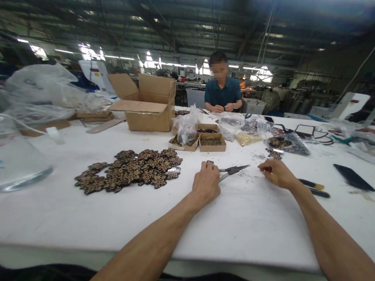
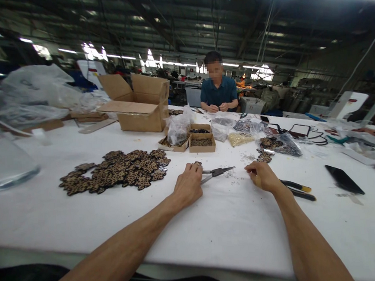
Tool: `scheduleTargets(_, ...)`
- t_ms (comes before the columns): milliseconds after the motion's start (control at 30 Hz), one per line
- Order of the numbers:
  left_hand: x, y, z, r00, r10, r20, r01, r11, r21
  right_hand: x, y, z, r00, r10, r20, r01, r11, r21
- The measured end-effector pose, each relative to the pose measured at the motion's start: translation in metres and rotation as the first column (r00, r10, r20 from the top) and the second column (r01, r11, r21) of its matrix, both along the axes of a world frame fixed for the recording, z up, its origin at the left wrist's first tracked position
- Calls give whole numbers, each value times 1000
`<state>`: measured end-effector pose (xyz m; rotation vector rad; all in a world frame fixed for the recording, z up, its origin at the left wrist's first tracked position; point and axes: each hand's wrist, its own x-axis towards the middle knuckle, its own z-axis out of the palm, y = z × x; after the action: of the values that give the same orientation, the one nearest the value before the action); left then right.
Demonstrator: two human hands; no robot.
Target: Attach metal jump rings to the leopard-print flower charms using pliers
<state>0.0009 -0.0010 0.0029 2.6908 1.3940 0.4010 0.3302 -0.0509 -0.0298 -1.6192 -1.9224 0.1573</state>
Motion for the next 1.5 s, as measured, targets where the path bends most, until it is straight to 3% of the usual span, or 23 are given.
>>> scheduleTargets(200,1,5,1,1000,8,26,-8,1000,0,-1,3,-6,999,0,-42,-4,996,-93)
scheduleTargets(400,0,7,0,999,20,44,-20,1000,12,-12,12,-10,978,-29,-209,25,999,-23)
scheduleTargets(467,-1,8,2,999,13,53,-14,1000,14,-17,10,-2,942,-10,-336,11,1000,1)
scheduleTargets(567,-4,11,8,998,-26,54,27,1000,-16,-34,4,15,824,122,-554,-141,990,9)
scheduleTargets(633,-6,13,12,996,-73,46,74,997,-23,-49,0,25,766,189,-615,-207,977,42)
scheduleTargets(767,-9,14,19,991,-128,28,129,991,-47,-69,-2,35,802,183,-569,-161,983,90)
scheduleTargets(967,-13,10,22,975,-221,20,222,966,-133,-68,1,32,811,143,-567,-97,989,110)
scheduleTargets(1200,-1,7,1,988,-151,16,151,988,0,-62,5,26,782,149,-605,-60,984,166)
scheduleTargets(1300,6,7,-6,996,-56,73,55,998,28,-39,10,20,801,73,-595,87,968,236)
scheduleTargets(1400,12,6,-9,989,-3,148,-2,999,32,-13,20,8,931,-139,-338,242,928,285)
scheduleTargets(1500,16,3,-13,981,-30,191,24,999,33,-2,31,-3,980,-184,-71,196,951,238)
